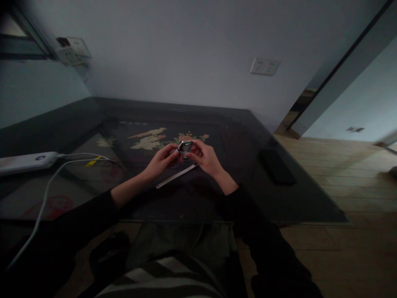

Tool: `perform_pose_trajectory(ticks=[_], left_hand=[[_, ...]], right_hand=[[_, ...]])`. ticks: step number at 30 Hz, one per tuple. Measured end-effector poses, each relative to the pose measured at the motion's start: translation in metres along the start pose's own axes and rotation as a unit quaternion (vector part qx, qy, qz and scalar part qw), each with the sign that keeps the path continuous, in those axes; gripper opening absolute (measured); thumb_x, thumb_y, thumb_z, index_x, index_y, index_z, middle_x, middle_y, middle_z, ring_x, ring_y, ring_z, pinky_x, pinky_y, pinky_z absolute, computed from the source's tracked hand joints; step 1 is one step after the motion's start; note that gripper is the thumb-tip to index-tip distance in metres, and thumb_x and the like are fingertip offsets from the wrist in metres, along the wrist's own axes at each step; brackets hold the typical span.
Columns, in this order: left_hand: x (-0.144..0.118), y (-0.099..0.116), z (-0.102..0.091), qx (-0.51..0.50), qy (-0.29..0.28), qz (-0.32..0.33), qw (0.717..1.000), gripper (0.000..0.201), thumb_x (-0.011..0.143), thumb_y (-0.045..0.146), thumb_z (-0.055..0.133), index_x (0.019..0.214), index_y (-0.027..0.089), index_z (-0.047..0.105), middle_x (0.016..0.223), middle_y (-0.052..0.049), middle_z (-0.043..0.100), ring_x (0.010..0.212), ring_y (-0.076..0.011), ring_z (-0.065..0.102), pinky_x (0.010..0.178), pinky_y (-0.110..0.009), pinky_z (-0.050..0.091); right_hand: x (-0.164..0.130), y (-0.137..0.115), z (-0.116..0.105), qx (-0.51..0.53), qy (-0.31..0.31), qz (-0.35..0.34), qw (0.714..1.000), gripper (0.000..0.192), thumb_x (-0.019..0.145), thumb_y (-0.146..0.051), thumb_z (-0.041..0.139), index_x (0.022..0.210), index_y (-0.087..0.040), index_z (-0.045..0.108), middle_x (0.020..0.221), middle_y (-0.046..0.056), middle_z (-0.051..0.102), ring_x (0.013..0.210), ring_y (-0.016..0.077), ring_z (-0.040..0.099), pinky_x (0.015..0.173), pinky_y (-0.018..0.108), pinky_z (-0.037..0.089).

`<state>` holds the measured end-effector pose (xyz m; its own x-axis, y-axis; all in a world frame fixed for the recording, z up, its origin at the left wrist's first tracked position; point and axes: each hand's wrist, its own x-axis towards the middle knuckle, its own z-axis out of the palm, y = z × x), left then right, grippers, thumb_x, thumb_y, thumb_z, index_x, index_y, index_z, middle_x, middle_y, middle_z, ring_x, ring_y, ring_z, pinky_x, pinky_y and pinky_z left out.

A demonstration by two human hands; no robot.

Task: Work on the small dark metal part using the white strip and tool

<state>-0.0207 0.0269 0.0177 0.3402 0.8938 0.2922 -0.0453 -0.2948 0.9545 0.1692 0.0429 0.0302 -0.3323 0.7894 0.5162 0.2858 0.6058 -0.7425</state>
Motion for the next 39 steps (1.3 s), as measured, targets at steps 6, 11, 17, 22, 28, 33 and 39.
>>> perform_pose_trajectory(ticks=[6,11,17,22,28,33,39], left_hand=[[0.003,-0.006,0.004,-0.158,0.006,-0.052,0.986,0.027,0.084,0.041,0.058,0.090,0.019,0.043,0.070,0.001,0.061,0.043,-0.0044,0.037,0.040,-0.016,0.023],[-0.001,-0.005,0.012,-0.170,-0.023,-0.082,0.982,0.027,0.083,0.040,0.060,0.085,0.017,0.045,0.068,0.000,0.060,0.042,-0.0038,0.036,0.039,-0.016,0.020],[-0.002,-0.007,0.017,-0.135,-0.055,-0.059,0.988,0.029,0.085,0.044,0.058,0.084,0.017,0.046,0.071,-0.001,0.063,0.047,-0.0056,0.044,0.044,-0.018,0.031],[-0.002,-0.004,0.009,0.031,-0.061,-0.034,0.997,0.034,0.089,0.050,0.045,0.084,0.016,0.051,0.076,-0.003,0.062,0.062,-0.0121,0.053,0.060,-0.025,0.042],[-0.002,0.000,-0.002,0.381,-0.070,0.043,0.921,0.030,0.092,0.040,0.042,0.084,0.018,0.060,0.079,-0.004,0.060,0.071,-0.0168,0.053,0.066,-0.027,0.037],[-0.003,-0.004,-0.004,0.465,-0.082,0.020,0.881,0.032,0.091,0.042,0.042,0.078,0.018,0.059,0.072,-0.004,0.059,0.062,-0.0156,0.050,0.058,-0.026,0.030],[-0.004,-0.008,-0.007,0.506,-0.099,-0.015,0.857,0.029,0.087,0.043,0.047,0.075,0.019,0.057,0.070,-0.004,0.059,0.058,-0.0156,0.049,0.054,-0.026,0.026]], right_hand=[[-0.001,0.004,0.013,0.107,0.017,0.087,0.990,0.043,0.076,-0.054,0.065,0.099,-0.018,0.069,0.066,0.000,0.060,0.053,0.0112,0.050,0.051,0.025,0.040],[-0.005,0.008,0.028,0.187,0.054,0.123,0.973,0.037,0.072,-0.049,0.070,0.090,-0.017,0.072,0.064,0.000,0.063,0.052,0.0113,0.051,0.051,0.025,0.040],[-0.008,0.003,0.035,0.244,0.102,0.150,0.953,0.031,0.064,-0.044,0.076,0.081,-0.018,0.071,0.073,0.002,0.067,0.055,0.0125,0.055,0.052,0.026,0.044],[-0.004,-0.001,0.033,0.223,0.125,0.132,0.958,0.031,0.068,-0.047,0.072,0.081,-0.018,0.068,0.079,0.003,0.068,0.060,0.0124,0.055,0.055,0.026,0.046],[0.006,0.001,0.010,0.196,0.170,0.085,0.962,0.033,0.081,-0.051,0.057,0.087,-0.019,0.058,0.074,0.002,0.065,0.052,0.0094,0.051,0.046,0.023,0.038],[0.010,0.005,-0.024,0.053,0.211,0.039,0.975,0.032,0.089,-0.051,0.048,0.091,-0.020,0.056,0.067,-0.001,0.060,0.050,0.0098,0.050,0.047,0.023,0.038],[0.010,0.027,-0.057,-0.247,0.143,0.145,0.947,0.030,0.092,-0.040,0.046,0.085,-0.017,0.065,0.074,0.006,0.065,0.068,0.0173,0.061,0.063,0.028,0.043]])
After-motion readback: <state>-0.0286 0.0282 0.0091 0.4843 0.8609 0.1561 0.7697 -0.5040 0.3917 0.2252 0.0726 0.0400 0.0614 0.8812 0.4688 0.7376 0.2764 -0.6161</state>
